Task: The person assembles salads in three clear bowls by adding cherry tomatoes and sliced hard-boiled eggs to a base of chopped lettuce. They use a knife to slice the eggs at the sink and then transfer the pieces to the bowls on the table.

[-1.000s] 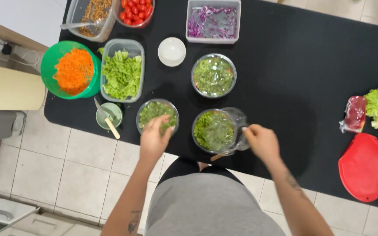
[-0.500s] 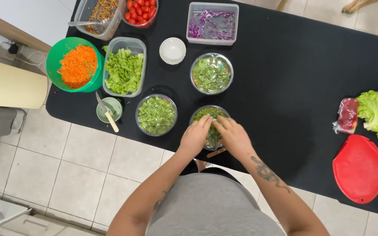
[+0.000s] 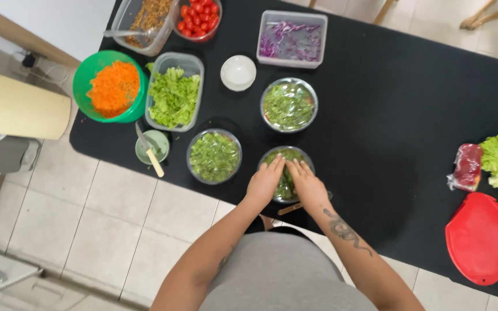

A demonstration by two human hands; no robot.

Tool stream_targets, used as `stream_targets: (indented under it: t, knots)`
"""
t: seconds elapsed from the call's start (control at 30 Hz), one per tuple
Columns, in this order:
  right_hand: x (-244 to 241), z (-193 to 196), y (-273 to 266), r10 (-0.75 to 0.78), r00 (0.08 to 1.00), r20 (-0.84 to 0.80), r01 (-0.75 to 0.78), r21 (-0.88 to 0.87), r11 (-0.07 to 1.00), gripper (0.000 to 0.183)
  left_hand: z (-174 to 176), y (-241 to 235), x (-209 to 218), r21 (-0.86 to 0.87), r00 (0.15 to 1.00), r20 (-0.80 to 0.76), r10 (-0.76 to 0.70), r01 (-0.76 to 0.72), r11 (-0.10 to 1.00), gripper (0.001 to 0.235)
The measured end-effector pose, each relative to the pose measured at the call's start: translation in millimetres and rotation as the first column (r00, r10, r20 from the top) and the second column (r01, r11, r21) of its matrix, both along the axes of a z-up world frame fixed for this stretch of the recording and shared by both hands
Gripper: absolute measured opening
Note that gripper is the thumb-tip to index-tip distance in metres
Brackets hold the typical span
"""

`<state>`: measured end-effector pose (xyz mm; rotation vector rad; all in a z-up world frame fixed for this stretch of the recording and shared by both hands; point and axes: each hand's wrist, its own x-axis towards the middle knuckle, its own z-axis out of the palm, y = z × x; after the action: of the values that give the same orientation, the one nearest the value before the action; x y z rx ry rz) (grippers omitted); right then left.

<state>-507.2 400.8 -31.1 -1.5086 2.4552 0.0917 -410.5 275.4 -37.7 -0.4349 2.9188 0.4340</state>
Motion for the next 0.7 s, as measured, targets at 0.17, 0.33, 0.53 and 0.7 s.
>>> stream_targets:
  t: [0.17,0.33,0.53,0.7]
  knots:
    - [0.8,25.0,-4.2,0.041,0.999,0.028,-0.042,0.037,0.998,0.088,-7.6,4.9,-0.2,-0.013,0.995,-0.085,0.059,-0.06,0.998,0.08]
    - [1.1,36.6,-2.0,0.07,0.996,0.053,-0.071,0.025,0.997,0.085,15.6,7.6,11.6,-0.249,0.958,-0.286,0.035,-0.11,0.962,0.074]
    - [5.4,64.6,-1.5,0.111,0.992,0.064,-0.107,-0.052,0.993,0.077,61.5,-13.3,58.4,0.024,0.918,-0.381,0.113,-0.112,0.993,0.061]
    - [3.8,102.7,-1.0,0.071,0.981,0.18,-0.011,-0.312,0.95,0.058,93.4,-47.0,121.3,0.467,0.855,-0.203,0.478,-0.344,0.814,0.044]
